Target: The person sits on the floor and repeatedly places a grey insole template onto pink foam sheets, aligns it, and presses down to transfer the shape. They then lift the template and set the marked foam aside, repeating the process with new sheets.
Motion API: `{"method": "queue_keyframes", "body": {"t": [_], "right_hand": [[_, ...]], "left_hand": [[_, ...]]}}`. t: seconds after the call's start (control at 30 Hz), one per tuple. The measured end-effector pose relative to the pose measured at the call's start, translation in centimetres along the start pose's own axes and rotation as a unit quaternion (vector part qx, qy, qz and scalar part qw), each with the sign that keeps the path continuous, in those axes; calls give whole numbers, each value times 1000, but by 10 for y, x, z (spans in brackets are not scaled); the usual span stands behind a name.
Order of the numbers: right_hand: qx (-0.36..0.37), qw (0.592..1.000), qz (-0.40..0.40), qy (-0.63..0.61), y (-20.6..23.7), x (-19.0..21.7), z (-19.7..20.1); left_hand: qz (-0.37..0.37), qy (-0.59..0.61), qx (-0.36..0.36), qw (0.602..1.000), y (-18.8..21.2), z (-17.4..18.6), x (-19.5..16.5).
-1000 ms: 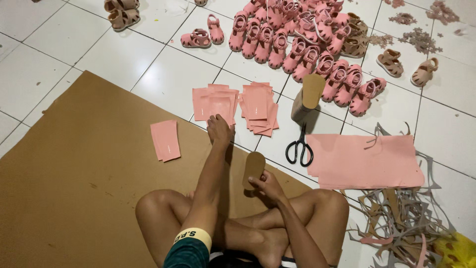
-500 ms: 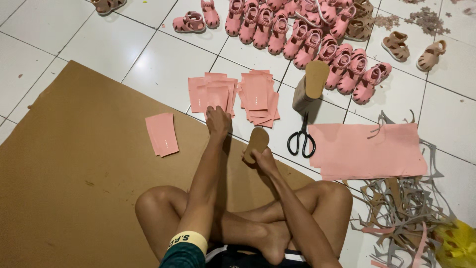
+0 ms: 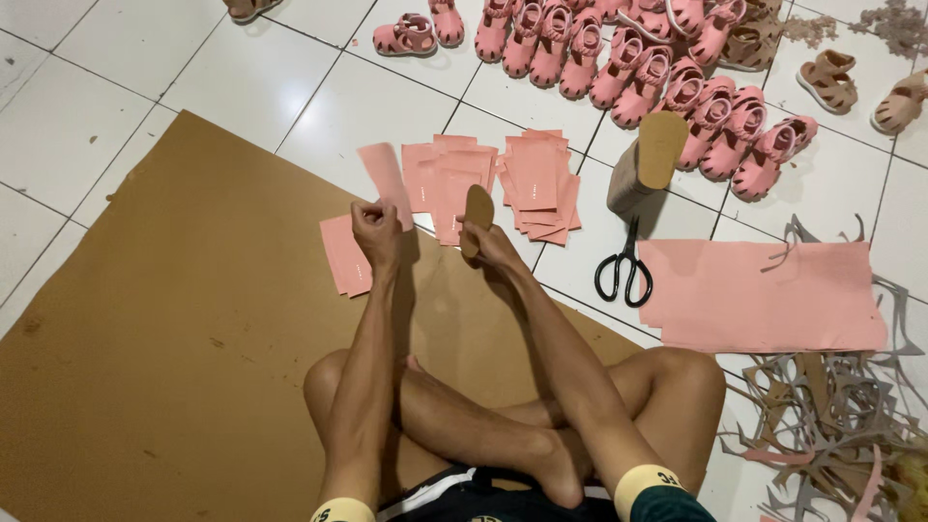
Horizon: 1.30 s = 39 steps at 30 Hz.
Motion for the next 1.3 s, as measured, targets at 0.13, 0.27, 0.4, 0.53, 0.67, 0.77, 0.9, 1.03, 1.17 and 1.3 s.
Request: {"method": "queue_keyframes", "body": {"t": [0.13, 0.27, 0.4, 0.53, 0.67, 0.77, 0.9, 1.03, 1.17, 1.3], "right_hand": [[-102, 992, 32, -71, 43, -17, 39], [-121, 987, 84, -65, 107, -36, 89], [-200, 974, 97, 34, 177, -56, 149], [-254, 960, 68, 98, 222, -60, 175], [-149, 979, 84, 113, 226, -62, 140], [-90, 988, 102, 77, 225, -74, 113], [-264, 951, 124, -107, 230, -78, 149], [-263, 940, 76, -201, 233, -85, 157], [-31, 982, -13, -188, 234, -84, 110], [-38, 995, 93, 25, 232, -65, 116]], "left_hand": [[56, 103, 183, 976, 30, -12, 7], [155, 159, 275, 935, 89, -39, 51], [185, 22, 335, 924, 148, -54, 106], [-310, -347, 83, 881, 198, -30, 57], [-50, -181, 355, 916, 239, -52, 99], [125, -127, 491, 853, 280, -66, 122], [194, -67, 482, 852, 286, -65, 125], [106, -167, 339, 920, 265, -45, 108], [-239, -220, 259, 910, 272, -43, 43], [81, -17, 268, 960, 248, -38, 91]]}}
Point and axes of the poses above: each hand's wrist, its own y-axis away from the middle knuckle, its own z-axis out of the back of the hand, x = y × z, the point moved 9 cm from there along -y, towards the middle knuckle, and after that the axes turned 10 degrees about z, right-handed, at the moved point
